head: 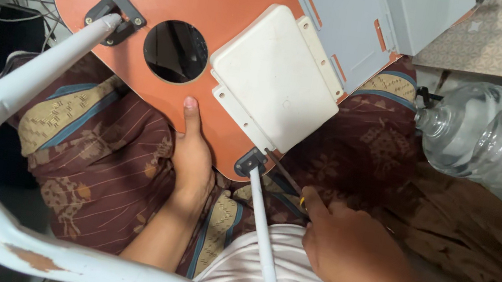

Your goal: The person sits with a small folding laptop table across their lap and uses a screwdriver to unscrew screws from its metal frame brackets and plastic panels. They reposition the table repeatedly to reach different screws and set removed screws on the nearby desk.

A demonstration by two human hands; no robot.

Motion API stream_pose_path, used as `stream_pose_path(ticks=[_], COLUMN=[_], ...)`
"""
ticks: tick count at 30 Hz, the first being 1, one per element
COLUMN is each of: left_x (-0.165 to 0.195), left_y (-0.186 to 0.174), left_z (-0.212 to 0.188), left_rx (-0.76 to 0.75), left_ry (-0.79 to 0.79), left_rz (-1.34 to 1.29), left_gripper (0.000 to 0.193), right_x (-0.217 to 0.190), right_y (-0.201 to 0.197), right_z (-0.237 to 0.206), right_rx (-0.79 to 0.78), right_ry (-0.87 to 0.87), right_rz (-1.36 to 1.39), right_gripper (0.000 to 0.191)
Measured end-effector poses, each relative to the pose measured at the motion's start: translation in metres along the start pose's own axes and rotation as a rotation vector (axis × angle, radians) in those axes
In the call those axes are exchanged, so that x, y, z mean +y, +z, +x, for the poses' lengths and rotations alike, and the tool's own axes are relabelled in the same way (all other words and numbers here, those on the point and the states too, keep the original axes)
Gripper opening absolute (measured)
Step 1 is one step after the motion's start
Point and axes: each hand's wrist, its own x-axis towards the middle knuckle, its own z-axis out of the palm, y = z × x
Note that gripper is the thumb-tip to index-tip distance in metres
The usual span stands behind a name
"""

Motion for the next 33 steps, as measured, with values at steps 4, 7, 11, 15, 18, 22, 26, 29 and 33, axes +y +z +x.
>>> stream_pose_path(ticks=[4,7,11,15,18,22,26,29,33], left_x=[-0.001,0.0,0.0,-0.003,-0.007,-0.011,-0.014,-0.012,-0.009], left_y=[0.001,0.001,0.002,0.003,0.002,-0.003,-0.004,-0.004,-0.004], left_z=[0.0,-0.001,-0.002,0.0,0.001,0.002,0.003,0.006,0.008], left_rx=[0.007,-0.049,-0.02,-0.04,-0.041,-0.073,-0.004,-0.015,-0.067], left_ry=[0.028,-0.035,-0.029,0.086,0.11,0.16,0.089,0.102,0.108], left_rz=[0.031,-0.058,-0.017,-0.035,-0.032,-0.041,-0.135,-0.195,-0.195], left_gripper=[0.066,0.066,0.063,0.06,0.06,0.057,0.05,0.048,0.05], right_x=[0.007,0.006,0.005,0.031,0.054,0.06,0.047,0.033,0.019], right_y=[-0.005,0.003,0.013,0.004,-0.002,0.003,0.001,-0.005,-0.014], right_z=[-0.003,-0.007,-0.012,-0.019,-0.028,-0.028,-0.014,-0.005,-0.001], right_rx=[0.007,0.012,0.249,0.159,0.24,0.488,0.425,0.234,0.164], right_ry=[-0.224,-0.438,-0.441,-0.298,-0.156,-0.21,-0.251,0.001,0.07], right_rz=[-0.308,-0.752,-0.772,-0.493,-0.135,0.292,0.462,0.473,0.397], right_gripper=[0.065,0.066,0.062,0.067,0.063,0.056,0.052,0.055,0.056])
